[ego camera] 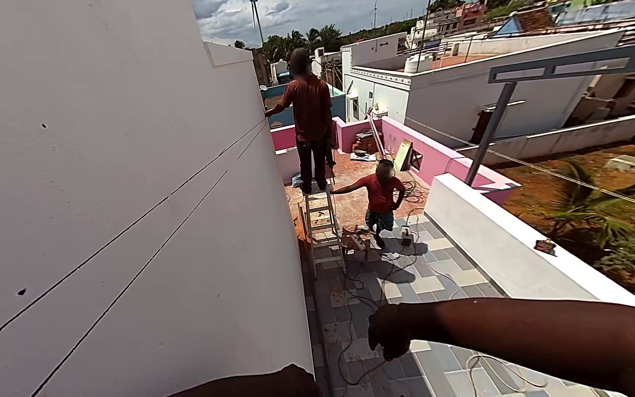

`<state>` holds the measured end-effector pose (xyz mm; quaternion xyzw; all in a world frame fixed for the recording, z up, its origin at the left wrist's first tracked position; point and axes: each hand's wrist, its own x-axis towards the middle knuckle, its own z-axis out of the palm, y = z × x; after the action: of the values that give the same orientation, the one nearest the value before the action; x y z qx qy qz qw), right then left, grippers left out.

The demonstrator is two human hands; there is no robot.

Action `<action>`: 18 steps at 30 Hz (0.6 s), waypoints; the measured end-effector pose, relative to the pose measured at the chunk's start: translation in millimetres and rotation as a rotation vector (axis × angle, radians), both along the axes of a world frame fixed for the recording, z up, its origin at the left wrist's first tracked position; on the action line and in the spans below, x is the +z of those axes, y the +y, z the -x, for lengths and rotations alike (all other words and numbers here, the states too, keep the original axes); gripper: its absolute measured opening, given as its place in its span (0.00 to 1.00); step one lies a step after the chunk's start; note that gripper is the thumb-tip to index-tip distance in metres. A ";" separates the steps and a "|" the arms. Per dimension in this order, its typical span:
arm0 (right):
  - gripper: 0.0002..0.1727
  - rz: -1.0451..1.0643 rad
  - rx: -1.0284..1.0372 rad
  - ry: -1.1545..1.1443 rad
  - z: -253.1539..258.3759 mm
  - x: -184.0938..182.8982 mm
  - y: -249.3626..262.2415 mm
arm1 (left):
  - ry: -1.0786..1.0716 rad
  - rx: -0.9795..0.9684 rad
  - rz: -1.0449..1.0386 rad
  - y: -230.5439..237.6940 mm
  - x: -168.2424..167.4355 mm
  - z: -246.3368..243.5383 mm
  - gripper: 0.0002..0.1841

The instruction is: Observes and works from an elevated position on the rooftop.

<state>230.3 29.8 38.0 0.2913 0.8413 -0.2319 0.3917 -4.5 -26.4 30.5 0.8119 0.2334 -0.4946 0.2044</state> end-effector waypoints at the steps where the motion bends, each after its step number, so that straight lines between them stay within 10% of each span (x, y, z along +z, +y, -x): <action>1: 0.22 0.001 0.000 0.002 -0.1 0.5 -0.2 | 0.001 0.002 0.000 -0.1 -0.1 0.0 0.27; 18: 0.22 -0.004 0.012 0.001 -0.7 -1.9 -0.2 | -0.004 -0.024 -0.020 1.1 -7.8 2.2 0.26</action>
<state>231.0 29.6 36.2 0.2871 0.8436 -0.2282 0.3921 -6.7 -25.3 22.7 0.8176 0.2284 -0.4930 0.1907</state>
